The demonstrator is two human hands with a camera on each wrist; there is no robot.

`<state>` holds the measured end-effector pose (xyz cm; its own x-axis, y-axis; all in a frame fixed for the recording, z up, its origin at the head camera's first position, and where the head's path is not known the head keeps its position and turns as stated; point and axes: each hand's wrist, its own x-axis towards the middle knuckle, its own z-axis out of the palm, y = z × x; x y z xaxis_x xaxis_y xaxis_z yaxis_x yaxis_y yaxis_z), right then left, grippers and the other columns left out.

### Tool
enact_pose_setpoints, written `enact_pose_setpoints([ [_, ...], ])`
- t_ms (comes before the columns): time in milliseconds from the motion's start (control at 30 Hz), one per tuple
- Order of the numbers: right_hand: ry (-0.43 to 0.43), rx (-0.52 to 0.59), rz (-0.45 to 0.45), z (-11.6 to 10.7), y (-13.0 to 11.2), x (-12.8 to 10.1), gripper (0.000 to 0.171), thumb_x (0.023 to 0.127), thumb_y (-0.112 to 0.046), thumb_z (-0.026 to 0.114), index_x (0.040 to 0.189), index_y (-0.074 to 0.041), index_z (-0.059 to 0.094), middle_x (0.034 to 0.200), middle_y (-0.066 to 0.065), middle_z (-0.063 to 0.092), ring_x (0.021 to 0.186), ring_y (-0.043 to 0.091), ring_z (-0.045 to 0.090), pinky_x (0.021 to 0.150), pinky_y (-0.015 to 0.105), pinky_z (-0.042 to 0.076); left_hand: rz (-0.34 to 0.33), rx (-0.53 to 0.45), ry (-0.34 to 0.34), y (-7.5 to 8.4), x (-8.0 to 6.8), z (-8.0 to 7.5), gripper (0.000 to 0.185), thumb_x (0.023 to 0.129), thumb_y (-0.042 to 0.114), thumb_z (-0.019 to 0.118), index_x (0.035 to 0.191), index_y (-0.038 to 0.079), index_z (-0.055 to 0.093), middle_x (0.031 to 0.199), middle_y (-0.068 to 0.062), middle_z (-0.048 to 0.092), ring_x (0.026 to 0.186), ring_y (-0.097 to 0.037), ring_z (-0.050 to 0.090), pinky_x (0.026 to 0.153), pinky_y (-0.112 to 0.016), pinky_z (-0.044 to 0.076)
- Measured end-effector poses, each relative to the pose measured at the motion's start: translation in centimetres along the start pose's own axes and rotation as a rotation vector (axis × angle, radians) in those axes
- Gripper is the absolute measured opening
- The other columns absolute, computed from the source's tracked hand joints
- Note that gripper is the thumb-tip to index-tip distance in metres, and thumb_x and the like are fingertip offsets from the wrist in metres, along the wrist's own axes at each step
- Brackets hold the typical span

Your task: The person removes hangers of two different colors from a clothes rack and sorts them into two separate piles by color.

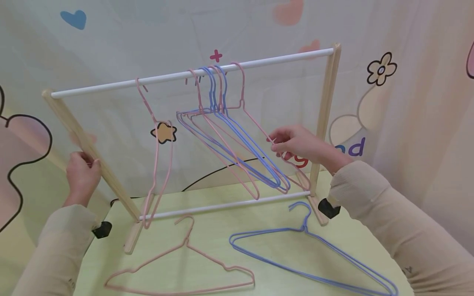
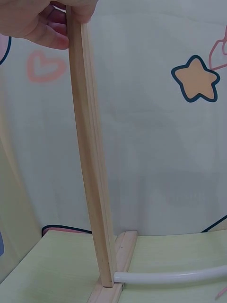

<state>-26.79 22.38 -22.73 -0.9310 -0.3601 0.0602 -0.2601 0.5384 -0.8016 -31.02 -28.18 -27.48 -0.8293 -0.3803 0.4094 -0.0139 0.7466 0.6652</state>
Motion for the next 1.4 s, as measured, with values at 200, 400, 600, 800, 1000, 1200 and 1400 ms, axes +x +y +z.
enact_pose_setpoints([
  [200,-0.005,-0.016,0.038,-0.1,-0.3,0.2,0.028,0.085,-0.01,0.056,0.11,0.002,0.054,0.074,0.0,0.057,0.062,0.012,0.052,0.056,0.026,0.047,0.008,-0.004,0.007,-0.1,0.1,0.2,0.032,0.09,0.014,0.041,0.113,-0.007,0.035,0.108,-0.025,0.043,0.098,-0.039,0.043,0.08,-0.047,0.037],
  [400,0.008,-0.019,0.048,-0.1,-0.7,0.1,0.023,0.085,-0.006,0.055,0.105,0.004,0.054,0.074,0.002,0.055,0.063,0.015,0.051,0.057,0.027,0.047,0.012,-0.003,0.018,-0.1,0.1,0.4,0.032,0.089,0.014,0.042,0.113,-0.007,0.035,0.106,-0.025,0.043,0.097,-0.039,0.043,0.08,-0.046,0.037],
  [600,0.069,-0.023,0.06,-0.9,-1.3,-0.2,0.024,0.085,-0.007,0.056,0.105,0.005,0.055,0.078,0.003,0.053,0.064,0.015,0.052,0.06,0.026,0.049,0.003,-0.006,0.011,0.1,0.0,0.3,0.032,0.09,0.014,0.042,0.114,-0.006,0.035,0.107,-0.025,0.044,0.097,-0.038,0.044,0.08,-0.046,0.037],
  [800,0.126,-0.077,0.065,-2.1,-1.5,-1.0,0.026,0.085,-0.009,0.056,0.108,0.003,0.055,0.079,0.004,0.054,0.066,0.017,0.054,0.062,0.026,0.05,0.003,-0.004,0.006,0.0,0.0,0.3,0.033,0.09,0.014,0.041,0.114,-0.007,0.034,0.108,-0.025,0.043,0.098,-0.039,0.043,0.081,-0.047,0.037],
  [1000,0.171,-0.106,0.074,-3.1,-1.0,-2.0,0.028,0.085,-0.011,0.057,0.11,0.003,0.056,0.075,0.002,0.055,0.065,0.017,0.054,0.06,0.025,0.05,0.004,-0.002,0.006,-0.1,0.1,0.4,0.033,0.09,0.014,0.042,0.114,-0.007,0.035,0.107,-0.025,0.043,0.097,-0.039,0.043,0.081,-0.047,0.037],
  [1200,0.22,-0.183,0.093,-4.9,-0.3,-3.6,0.03,0.086,-0.009,0.054,0.114,0.003,0.054,0.078,0.003,0.058,0.067,0.017,0.055,0.061,0.024,0.05,0.005,0.007,0.012,-0.3,0.1,0.4,0.031,0.089,0.014,0.042,0.112,-0.007,0.035,0.107,-0.025,0.044,0.097,-0.039,0.044,0.079,-0.046,0.039],
  [1400,0.238,-0.231,0.103,-6.1,0.5,-4.7,0.03,0.086,-0.008,0.054,0.114,0.005,0.055,0.078,0.004,0.058,0.065,0.017,0.054,0.059,0.023,0.05,0.005,0.008,0.017,-0.3,0.2,0.3,0.032,0.089,0.014,0.042,0.112,-0.007,0.035,0.107,-0.026,0.044,0.098,-0.04,0.044,0.08,-0.047,0.038],
])
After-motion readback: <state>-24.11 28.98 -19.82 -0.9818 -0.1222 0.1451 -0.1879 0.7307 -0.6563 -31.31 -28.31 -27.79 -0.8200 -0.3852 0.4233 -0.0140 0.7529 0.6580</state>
